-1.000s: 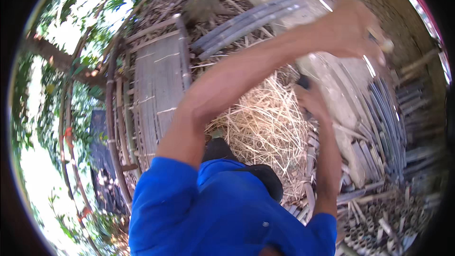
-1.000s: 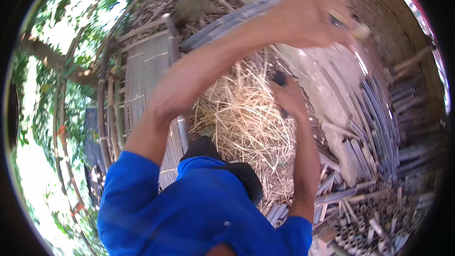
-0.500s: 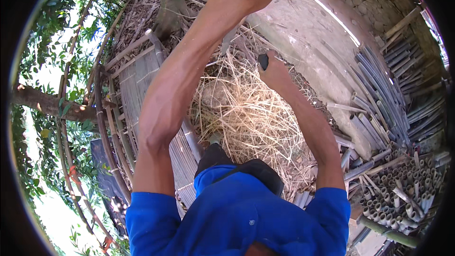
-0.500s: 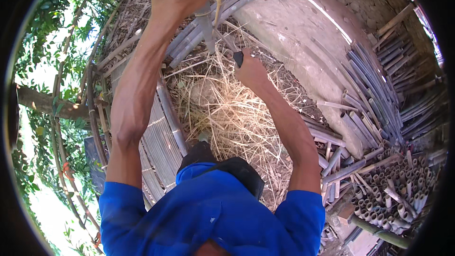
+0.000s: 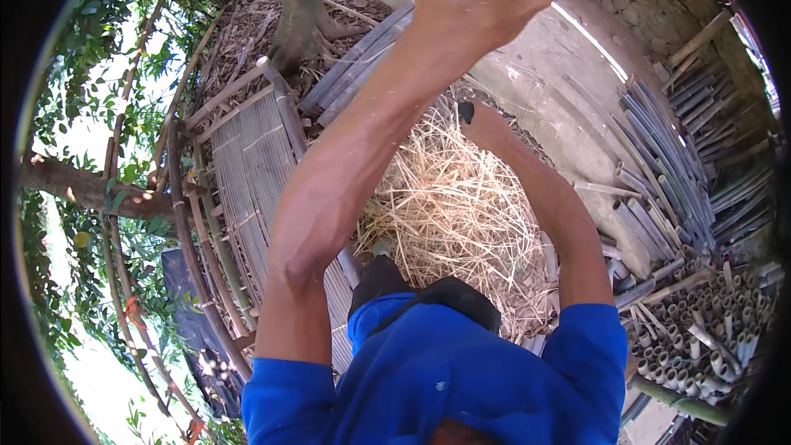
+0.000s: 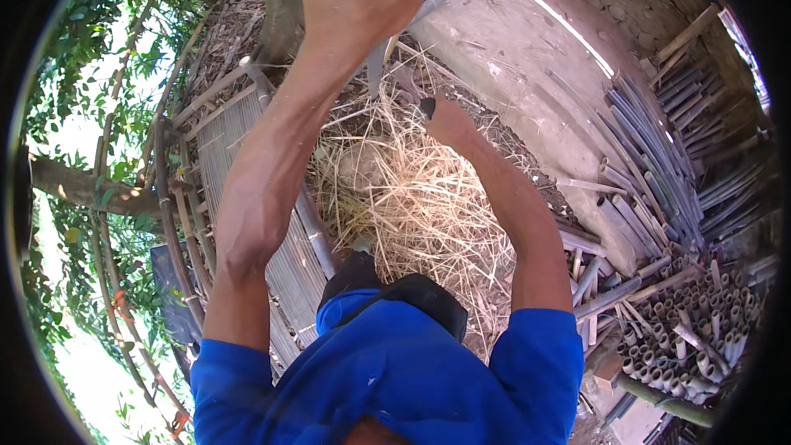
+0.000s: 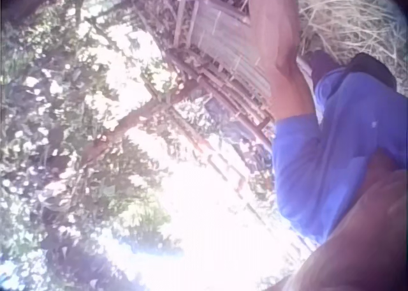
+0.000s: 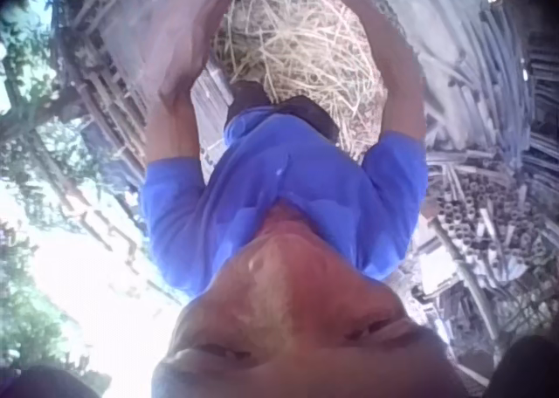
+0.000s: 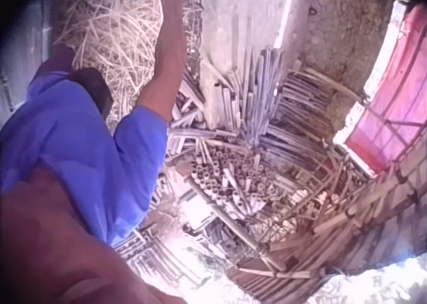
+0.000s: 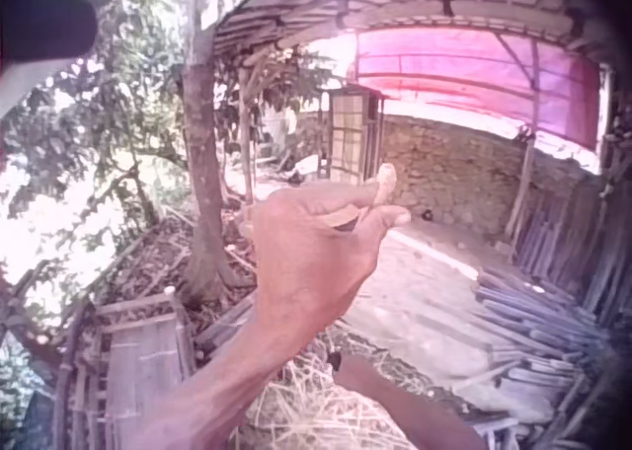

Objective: The person strips thin layers from bamboo stalks using a knife, working in an outdoor workshop area.

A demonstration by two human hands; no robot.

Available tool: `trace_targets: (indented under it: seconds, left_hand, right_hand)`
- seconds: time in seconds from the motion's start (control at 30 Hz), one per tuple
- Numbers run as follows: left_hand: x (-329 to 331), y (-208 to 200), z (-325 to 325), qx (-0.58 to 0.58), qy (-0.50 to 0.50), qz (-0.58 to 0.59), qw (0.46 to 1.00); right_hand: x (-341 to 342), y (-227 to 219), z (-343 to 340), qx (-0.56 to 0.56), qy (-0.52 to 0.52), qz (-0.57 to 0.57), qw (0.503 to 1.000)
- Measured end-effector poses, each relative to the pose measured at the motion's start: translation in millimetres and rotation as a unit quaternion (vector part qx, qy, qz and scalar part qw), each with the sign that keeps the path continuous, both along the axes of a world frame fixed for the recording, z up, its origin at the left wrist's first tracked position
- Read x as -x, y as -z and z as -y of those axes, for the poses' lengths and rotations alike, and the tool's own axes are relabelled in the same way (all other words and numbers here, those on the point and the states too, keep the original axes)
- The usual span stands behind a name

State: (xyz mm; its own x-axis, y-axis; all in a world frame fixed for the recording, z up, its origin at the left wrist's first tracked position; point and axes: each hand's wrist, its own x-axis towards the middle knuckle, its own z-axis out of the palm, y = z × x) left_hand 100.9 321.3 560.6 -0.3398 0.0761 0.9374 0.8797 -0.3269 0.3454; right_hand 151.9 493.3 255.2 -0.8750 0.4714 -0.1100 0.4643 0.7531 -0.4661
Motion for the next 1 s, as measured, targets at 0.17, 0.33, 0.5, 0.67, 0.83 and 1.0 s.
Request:
trace_targets:
  seconds: [0.17,0.33,0.5,0.67,0.83,1.0]
  left_hand:
    - [-3,7,-13,-0.027,-0.006,-0.016,0.999]
    - [-6,19,2,-0.019,-0.099,-0.079,0.992]
    - [-2,10,29,-0.068,-0.036,0.023,0.997]
    - [32,19,44,-0.077,-0.086,-0.061,0.991]
    - [87,17,87,-0.112,-0.102,-0.068,0.986]
    - [22,15,83,0.126,0.124,0.099,0.979]
  right_hand:
    - [-3,-37,-11,-0.136,-0.049,0.038,0.989]
    - [1,-67,9,-0.199,-0.067,0.081,0.974]
    - [-5,-27,35,0.296,0.038,-0.032,0.954]
    - [-30,-27,52,0.316,0.019,-0.031,0.948]
    - [-135,-107,96,0.355,-0.014,-0.050,0.934]
    - [-201,-148,76,0.173,0.021,-0.277,0.945]
